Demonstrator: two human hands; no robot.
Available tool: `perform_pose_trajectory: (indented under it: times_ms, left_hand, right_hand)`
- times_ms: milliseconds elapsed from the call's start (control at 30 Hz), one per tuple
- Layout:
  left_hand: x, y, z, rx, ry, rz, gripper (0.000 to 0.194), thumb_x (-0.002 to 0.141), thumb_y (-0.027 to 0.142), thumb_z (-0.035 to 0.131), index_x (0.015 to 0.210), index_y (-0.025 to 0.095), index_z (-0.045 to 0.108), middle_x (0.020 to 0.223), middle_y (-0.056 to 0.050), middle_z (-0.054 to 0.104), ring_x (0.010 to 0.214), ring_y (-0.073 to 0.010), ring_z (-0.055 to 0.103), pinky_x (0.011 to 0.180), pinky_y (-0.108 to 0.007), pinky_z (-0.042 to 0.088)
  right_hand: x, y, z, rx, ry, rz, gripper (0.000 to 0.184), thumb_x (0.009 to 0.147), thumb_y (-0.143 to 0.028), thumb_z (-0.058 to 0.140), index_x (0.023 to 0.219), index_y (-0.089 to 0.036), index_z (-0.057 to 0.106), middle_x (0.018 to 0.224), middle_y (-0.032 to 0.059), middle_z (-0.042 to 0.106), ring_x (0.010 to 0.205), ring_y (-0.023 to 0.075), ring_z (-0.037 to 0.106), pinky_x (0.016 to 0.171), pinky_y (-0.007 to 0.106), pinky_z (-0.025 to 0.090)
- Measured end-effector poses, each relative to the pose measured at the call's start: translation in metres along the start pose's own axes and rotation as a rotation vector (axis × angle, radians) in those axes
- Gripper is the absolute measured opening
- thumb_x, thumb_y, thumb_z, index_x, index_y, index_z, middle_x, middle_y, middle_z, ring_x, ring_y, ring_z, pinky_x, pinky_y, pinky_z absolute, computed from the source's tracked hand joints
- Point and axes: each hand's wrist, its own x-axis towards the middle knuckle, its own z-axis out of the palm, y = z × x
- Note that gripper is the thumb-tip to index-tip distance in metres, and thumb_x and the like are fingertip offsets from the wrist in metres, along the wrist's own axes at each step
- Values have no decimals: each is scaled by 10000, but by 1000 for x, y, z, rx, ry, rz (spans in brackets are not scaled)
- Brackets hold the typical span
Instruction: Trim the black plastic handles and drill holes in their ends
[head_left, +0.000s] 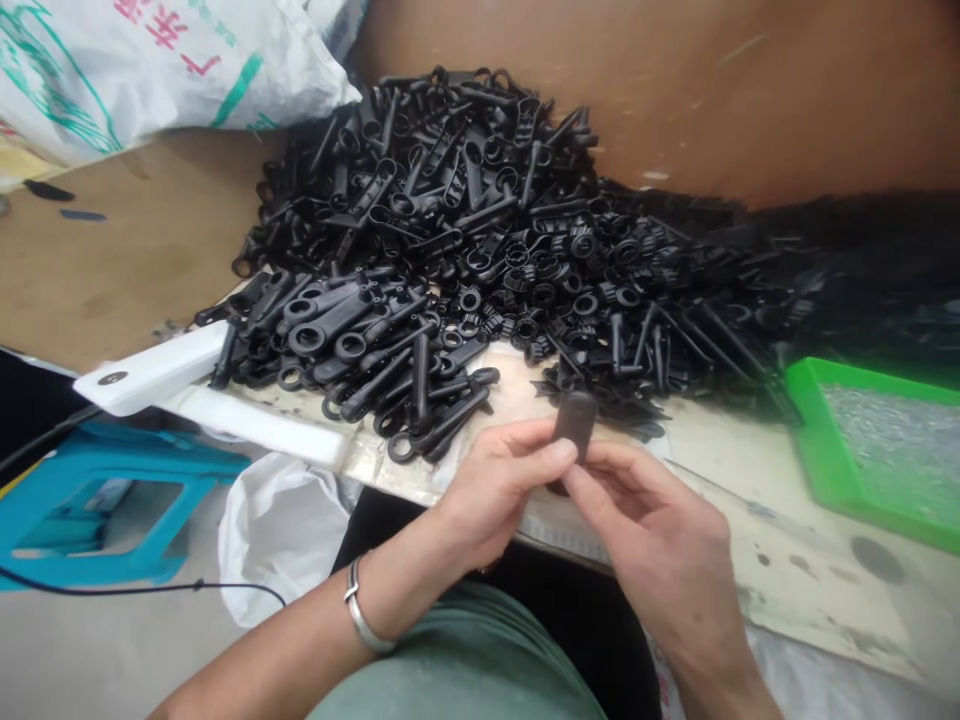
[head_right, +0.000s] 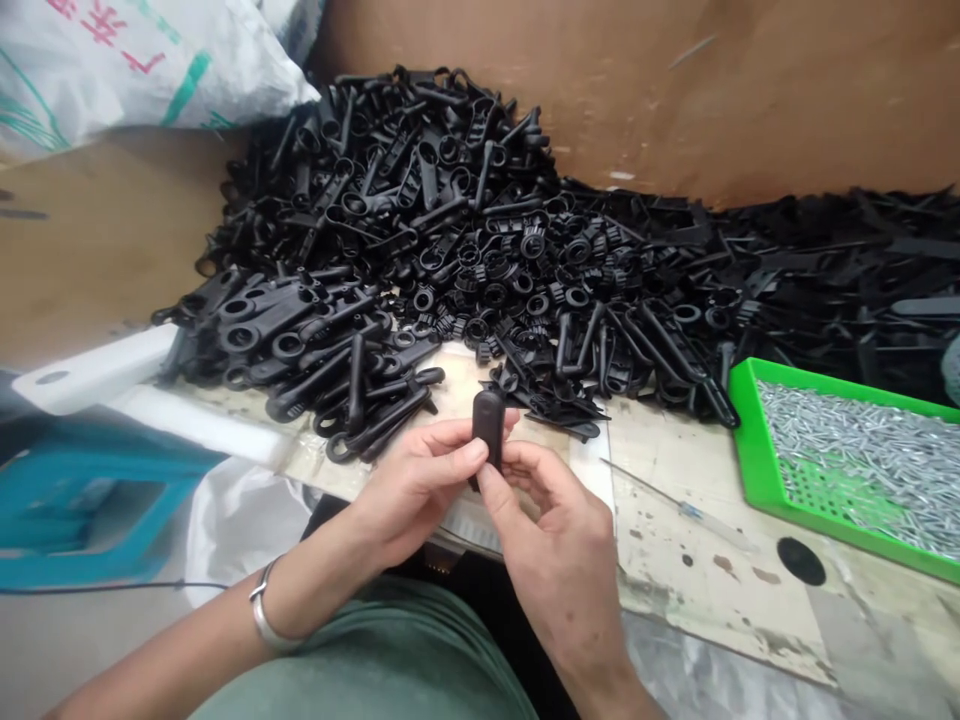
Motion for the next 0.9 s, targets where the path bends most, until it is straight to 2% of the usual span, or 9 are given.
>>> perform_pose_trajectory:
  times_ms: [67, 233, 367, 467, 533, 600, 667, 800, 900]
  left_hand:
    - [0, -1, -1, 45, 25, 4, 325, 789, 344, 792, 1060, 164, 774, 1031, -87, 746, 983, -221, 653, 943, -340, 464]
    - [-1, -2, -1, 321, 62, 119, 211, 846, 282, 717, 994, 139, 764, 927, -50, 742, 904, -172, 644, 874, -276, 481]
    - [-2, -1, -2, 602, -1, 149, 214, 914, 266, 622, 1053, 136, 719, 932, -43, 721, 855, -164, 637, 796, -267, 487]
    - [-1, 1, -4, 682, -102, 173, 239, 925, 234, 592, 1129, 161, 690, 1064, -55, 727, 973, -194, 655, 858, -287, 494]
    - [0, 4, -5, 715, -196, 177, 239, 913, 214, 595, 1125, 158, 690, 1106, -63, 726, 1028, -211, 654, 898, -299, 491]
    - [2, 5, -6, 734, -240, 147, 245, 900, 202, 595, 1117, 151, 695, 1082, -66, 730, 1021, -222, 659, 889, -307, 499]
    - [3, 3, -7, 718, -208, 117, 260, 893, 201, 591, 1122, 147, 702, 1039, -62, 736, 987, -226, 669, 860, -306, 509]
    - [3, -4, -7, 655, -113, 126, 323, 903, 246, 608, 1201, 163, 701, 1103, -70, 738, 1054, -244, 671, 926, -321, 511]
    - [1, -9, -6, 609, -81, 135, 323, 896, 238, 629, 1202, 176, 713, 1143, -67, 736, 1102, -252, 664, 979, -329, 499]
  right_hand:
    - [0, 0, -4, -72, 12, -6, 232, 827, -443, 720, 889, -222, 748, 881, 46, 767, 777, 226, 745, 740, 315, 645]
    - [7, 5, -25, -239, -140, -41, 226, 834, -468, 704, 850, -248, 754, 883, 31, 762, 775, 226, 736, 724, 309, 632]
    - [17, 9, -35, 118, -176, 101, 440, 802, -469, 781, 1157, -243, 652, 1057, 70, 750, 977, 251, 724, 803, 316, 624]
    - [19, 13, -35, 295, -227, 222, 643, 816, -479, 775, 1353, -251, 504, 879, 51, 758, 818, 239, 741, 726, 334, 633]
    - [18, 16, -36, 206, -177, 205, 695, 829, -510, 751, 1422, -267, 482, 828, 38, 753, 760, 231, 738, 711, 327, 632]
    - [17, 19, -36, 15, -83, 137, 625, 821, -555, 734, 1364, -284, 584, 801, 32, 753, 753, 228, 740, 704, 289, 628]
    - [17, 22, -36, -120, -31, 85, 535, 806, -592, 721, 1248, -292, 680, 772, 28, 751, 780, 232, 744, 720, 254, 622]
    - [19, 31, -31, -34, -166, 58, 589, 756, -546, 775, 1269, -291, 641, 832, 34, 765, 790, 250, 749, 686, 249, 628]
    - [19, 35, -26, 35, -169, 87, 519, 759, -488, 796, 1210, -283, 645, 770, 20, 752, 699, 231, 739, 612, 235, 620]
